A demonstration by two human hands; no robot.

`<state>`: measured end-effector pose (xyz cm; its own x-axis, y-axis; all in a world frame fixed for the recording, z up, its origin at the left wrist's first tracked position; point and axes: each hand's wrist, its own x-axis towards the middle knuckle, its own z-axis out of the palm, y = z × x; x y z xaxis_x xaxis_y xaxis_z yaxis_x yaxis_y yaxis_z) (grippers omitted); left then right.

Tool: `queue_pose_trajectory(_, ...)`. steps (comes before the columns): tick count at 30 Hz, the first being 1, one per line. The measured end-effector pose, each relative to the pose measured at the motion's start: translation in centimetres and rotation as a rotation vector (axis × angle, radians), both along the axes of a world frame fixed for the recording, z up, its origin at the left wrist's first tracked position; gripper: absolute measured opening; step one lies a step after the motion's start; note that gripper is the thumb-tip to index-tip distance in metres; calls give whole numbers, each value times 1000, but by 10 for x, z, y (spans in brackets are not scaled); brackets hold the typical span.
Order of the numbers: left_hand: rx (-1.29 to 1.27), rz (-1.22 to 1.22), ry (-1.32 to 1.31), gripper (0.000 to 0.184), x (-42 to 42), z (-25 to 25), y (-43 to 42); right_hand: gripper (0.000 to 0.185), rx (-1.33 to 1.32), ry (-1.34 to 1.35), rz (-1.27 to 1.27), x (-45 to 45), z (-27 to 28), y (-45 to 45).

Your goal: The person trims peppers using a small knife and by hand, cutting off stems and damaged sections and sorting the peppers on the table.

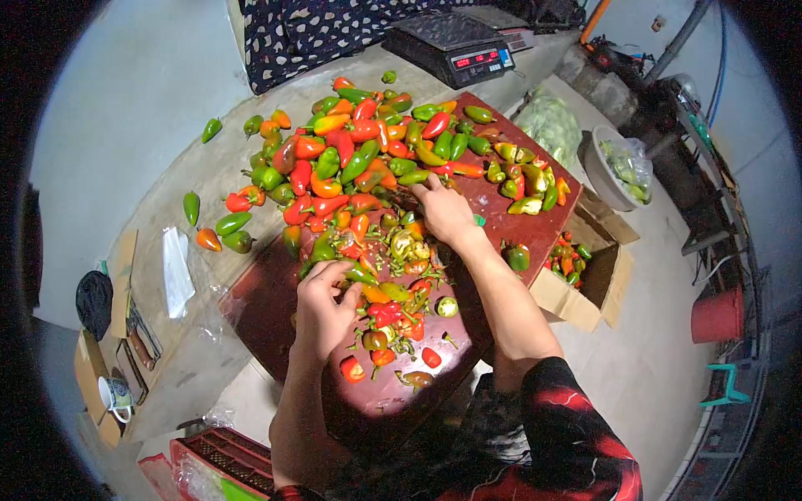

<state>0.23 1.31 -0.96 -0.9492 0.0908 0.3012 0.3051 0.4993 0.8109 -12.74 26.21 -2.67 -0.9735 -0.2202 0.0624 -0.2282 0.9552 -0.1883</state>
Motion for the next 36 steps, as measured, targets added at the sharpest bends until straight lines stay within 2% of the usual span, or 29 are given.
queue_pose_trajectory(7,-32,-31,-1,29,-8,-2,13,49,-19,-18,43,1,3,-4)
queue_pose_trajectory(13,-47,-43,5,29,-8,-3,12,41,-124,28,-1,-2,-1,10)
queue_pose_trajectory(15,-52,-34,14,29,-9,-2,10,46,-373,128,80,-3,-1,14)
queue_pose_trajectory(16,-25,-38,-12,31,-9,0,10,42,-497,93,46,-3,2,11)
queue_pose_trajectory(17,2,-40,-37,32,-10,2,10,42,-496,92,53,-2,6,8)
queue_pose_trajectory(19,68,6,-86,36,-11,7,12,42,-1009,-168,75,13,20,-6)
queue_pose_trajectory(20,131,44,-137,40,-11,8,14,41,-1147,-245,119,25,28,-15)
queue_pose_trajectory(21,131,55,-138,40,-11,8,14,42,-1144,-315,160,35,36,-22)
queue_pose_trajectory(23,498,69,-203,50,-13,7,15,41,-1129,-354,238,52,33,-36)
queue_pose_trajectory(24,562,-7,-242,49,-13,12,13,39,-1296,-537,187,64,37,-43)
queue_pose_trajectory(25,567,2,-241,49,-12,15,11,37,-1355,-644,184,70,32,-45)
queue_pose_trajectory(27,740,-138,-299,45,-12,19,8,37,-1393,-667,213,76,29,-50)
queue_pose_trajectory(28,824,-211,-325,43,-12,19,6,37,-1390,-670,218,76,30,-52)
queue_pose_trajectory(29,826,-208,-323,43,-11,17,5,31,-1366,-519,234,76,33,-55)
queue_pose_trajectory(30,818,-162,-366,43,-10,14,4,25,-1338,-367,249,75,36,-57)
queue_pose_trajectory(31,811,-117,-409,44,-10,13,3,25,-1336,-367,254,72,32,-53)
queue_pose_trajectory(33,825,-90,-375,44,-11,14,4,18,-888,-150,182,66,28,-45)
queue_pose_trajectory(34,836,-65,-346,44,-11,15,5,22,-720,-41,106,70,35,-48)
queue_pose_trajectory(35,837,-66,-345,44,-12,15,5,22,-719,-40,107,71,33,-50)
queue_pose_trajectory(36,802,-65,-324,45,-12,16,4,21,-591,59,153,74,31,-52)
